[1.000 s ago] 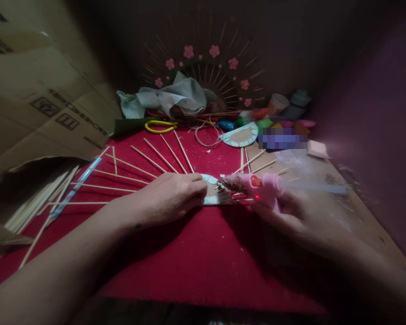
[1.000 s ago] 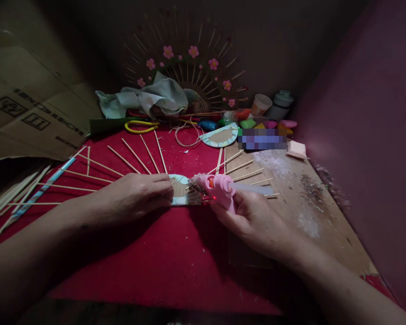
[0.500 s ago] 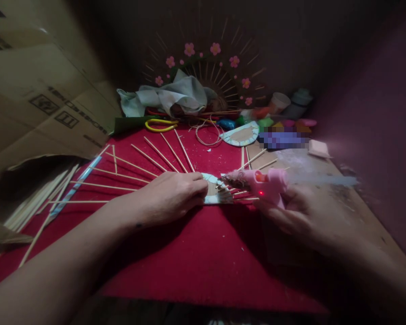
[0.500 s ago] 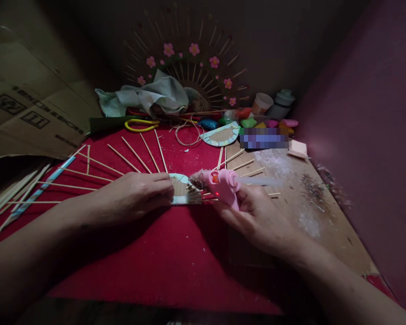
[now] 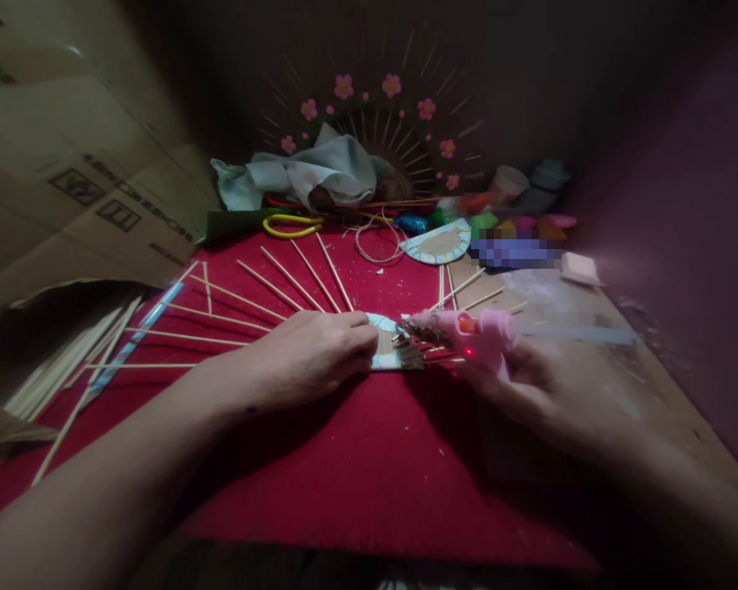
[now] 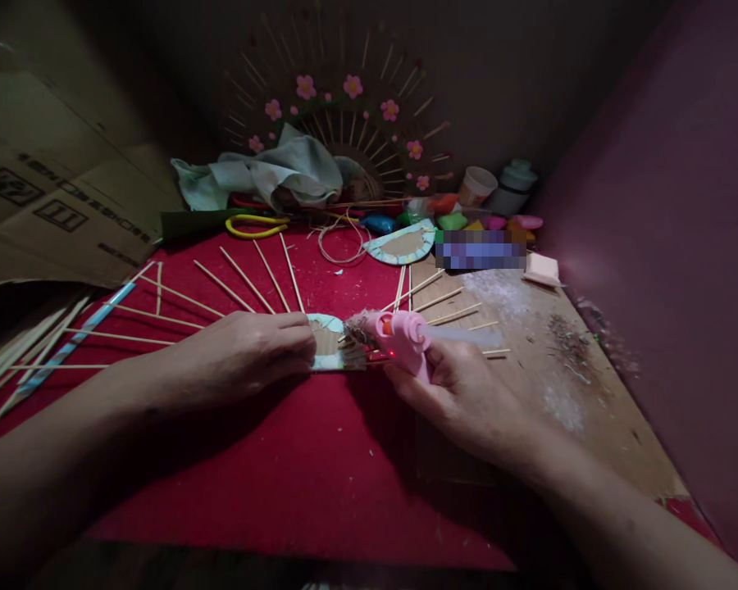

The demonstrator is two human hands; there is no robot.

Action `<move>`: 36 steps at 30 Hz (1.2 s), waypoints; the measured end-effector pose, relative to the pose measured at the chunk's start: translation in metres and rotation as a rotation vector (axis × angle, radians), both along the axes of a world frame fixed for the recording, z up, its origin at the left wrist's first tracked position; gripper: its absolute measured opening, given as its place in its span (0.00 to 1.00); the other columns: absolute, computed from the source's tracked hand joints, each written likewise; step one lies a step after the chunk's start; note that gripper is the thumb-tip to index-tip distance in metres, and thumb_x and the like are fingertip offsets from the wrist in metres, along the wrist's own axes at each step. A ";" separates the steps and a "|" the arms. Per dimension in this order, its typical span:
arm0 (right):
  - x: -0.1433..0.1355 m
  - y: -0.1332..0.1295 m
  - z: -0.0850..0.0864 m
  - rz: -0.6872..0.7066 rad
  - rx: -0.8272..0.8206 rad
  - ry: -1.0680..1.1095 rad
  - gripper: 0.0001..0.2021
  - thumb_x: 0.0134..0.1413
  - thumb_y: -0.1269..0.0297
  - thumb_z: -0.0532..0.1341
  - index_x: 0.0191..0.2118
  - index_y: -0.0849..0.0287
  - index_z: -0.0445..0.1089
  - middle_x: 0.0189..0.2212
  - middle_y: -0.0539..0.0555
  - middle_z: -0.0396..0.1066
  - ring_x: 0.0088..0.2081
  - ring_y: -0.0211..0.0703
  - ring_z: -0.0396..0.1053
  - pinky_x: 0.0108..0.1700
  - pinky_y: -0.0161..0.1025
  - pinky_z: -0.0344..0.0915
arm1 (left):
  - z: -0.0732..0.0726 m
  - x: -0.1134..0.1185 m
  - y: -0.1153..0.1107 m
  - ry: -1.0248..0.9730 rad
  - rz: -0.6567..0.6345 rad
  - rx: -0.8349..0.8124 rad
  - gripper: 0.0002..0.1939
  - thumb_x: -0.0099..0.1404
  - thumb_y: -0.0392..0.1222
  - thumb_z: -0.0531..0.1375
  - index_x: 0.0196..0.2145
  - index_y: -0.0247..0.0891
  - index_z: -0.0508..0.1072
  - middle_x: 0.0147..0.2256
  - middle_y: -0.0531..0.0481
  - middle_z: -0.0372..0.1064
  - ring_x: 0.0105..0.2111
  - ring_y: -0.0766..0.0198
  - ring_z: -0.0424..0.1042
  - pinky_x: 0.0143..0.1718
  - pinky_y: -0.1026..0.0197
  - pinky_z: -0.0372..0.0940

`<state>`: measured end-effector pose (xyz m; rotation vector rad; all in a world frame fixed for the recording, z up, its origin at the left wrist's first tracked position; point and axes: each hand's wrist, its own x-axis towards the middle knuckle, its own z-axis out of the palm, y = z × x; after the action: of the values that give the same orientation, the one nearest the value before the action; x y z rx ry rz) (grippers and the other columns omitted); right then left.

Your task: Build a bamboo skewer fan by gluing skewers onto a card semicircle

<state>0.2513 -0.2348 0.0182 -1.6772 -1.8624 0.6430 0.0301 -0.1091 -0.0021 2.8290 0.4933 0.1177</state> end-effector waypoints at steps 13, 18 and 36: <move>0.000 -0.003 -0.004 0.013 -0.056 0.111 0.17 0.59 0.57 0.55 0.51 0.55 0.72 0.38 0.54 0.76 0.38 0.47 0.73 0.38 0.40 0.72 | 0.000 0.001 0.000 0.013 0.002 -0.015 0.07 0.69 0.40 0.51 0.33 0.38 0.65 0.36 0.51 0.66 0.28 0.70 0.66 0.28 0.66 0.56; 0.001 -0.006 -0.008 -0.038 -0.056 -0.003 0.15 0.57 0.54 0.55 0.31 0.58 0.74 0.22 0.52 0.70 0.26 0.43 0.70 0.25 0.36 0.68 | 0.000 0.001 0.000 0.030 0.010 -0.009 0.07 0.69 0.39 0.51 0.34 0.38 0.66 0.36 0.51 0.67 0.29 0.69 0.66 0.28 0.65 0.57; 0.003 -0.001 -0.003 -0.005 -0.042 0.045 0.18 0.59 0.58 0.55 0.53 0.54 0.71 0.38 0.53 0.77 0.42 0.51 0.74 0.39 0.42 0.73 | -0.002 0.000 0.000 -0.011 -0.006 0.002 0.06 0.68 0.39 0.52 0.32 0.38 0.65 0.34 0.52 0.66 0.26 0.70 0.63 0.26 0.65 0.53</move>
<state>0.2545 -0.2358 0.0156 -1.6792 -1.8248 0.7167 0.0301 -0.1088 -0.0038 2.8298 0.4830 0.1330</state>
